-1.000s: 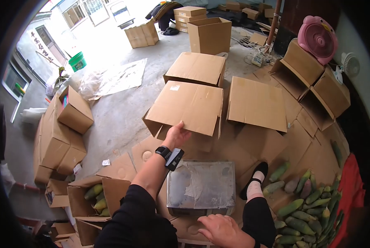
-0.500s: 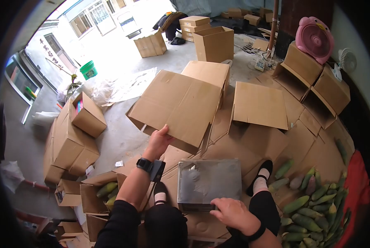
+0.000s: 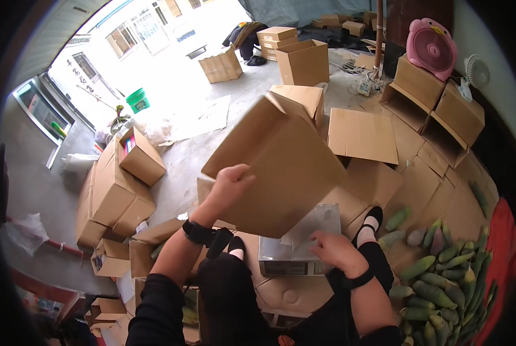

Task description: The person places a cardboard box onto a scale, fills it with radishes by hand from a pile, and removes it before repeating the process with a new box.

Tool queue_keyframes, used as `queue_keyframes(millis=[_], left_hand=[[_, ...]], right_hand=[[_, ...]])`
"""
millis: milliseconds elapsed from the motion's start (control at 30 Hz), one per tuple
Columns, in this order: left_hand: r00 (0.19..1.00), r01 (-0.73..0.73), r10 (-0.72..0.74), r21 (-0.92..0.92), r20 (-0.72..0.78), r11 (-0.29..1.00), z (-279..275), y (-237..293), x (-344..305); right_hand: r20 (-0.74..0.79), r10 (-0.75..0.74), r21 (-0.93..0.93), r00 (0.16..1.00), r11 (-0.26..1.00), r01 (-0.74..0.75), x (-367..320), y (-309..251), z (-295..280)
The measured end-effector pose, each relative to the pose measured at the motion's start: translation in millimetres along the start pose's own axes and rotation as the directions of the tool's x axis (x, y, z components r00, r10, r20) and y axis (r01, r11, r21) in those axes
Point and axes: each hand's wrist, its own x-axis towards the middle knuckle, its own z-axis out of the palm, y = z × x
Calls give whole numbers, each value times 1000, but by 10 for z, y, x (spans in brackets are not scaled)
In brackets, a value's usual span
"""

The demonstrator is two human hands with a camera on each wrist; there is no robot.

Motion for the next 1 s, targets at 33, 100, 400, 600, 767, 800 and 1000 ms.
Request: queue_keyframes(millis=[33, 100, 400, 600, 767, 800, 1000], left_hand=[[992, -90, 73, 179, 98, 980, 68, 74, -74], [955, -248, 137, 458, 264, 854, 201, 266, -252], [862, -359, -13, 627, 507, 691, 700, 255, -804], [793, -359, -149, 651, 590, 668, 806, 107, -1087], [807, -283, -129, 569, 577, 772, 747, 116, -1161], [800, -279, -134, 561, 585, 780, 745, 97, -1165], [834, -258, -69, 498, 547, 828, 677, 197, -1177]], right_hand=[[-13, -7, 25, 1000, 1000, 7, -6, 53, 8], [-20, 4, 41, 1000, 999, -3, -23, 94, 9], [80, -30, -57, 996, 998, 35, -190, -34, 99], [315, -2, -173, 949, 983, 60, -193, -26, 365], [280, -43, -232, 959, 966, 111, -188, -60, 498], [263, -64, -216, 963, 968, 123, -197, -59, 506], [249, 39, -244, 968, 970, 23, -187, -50, 525]])
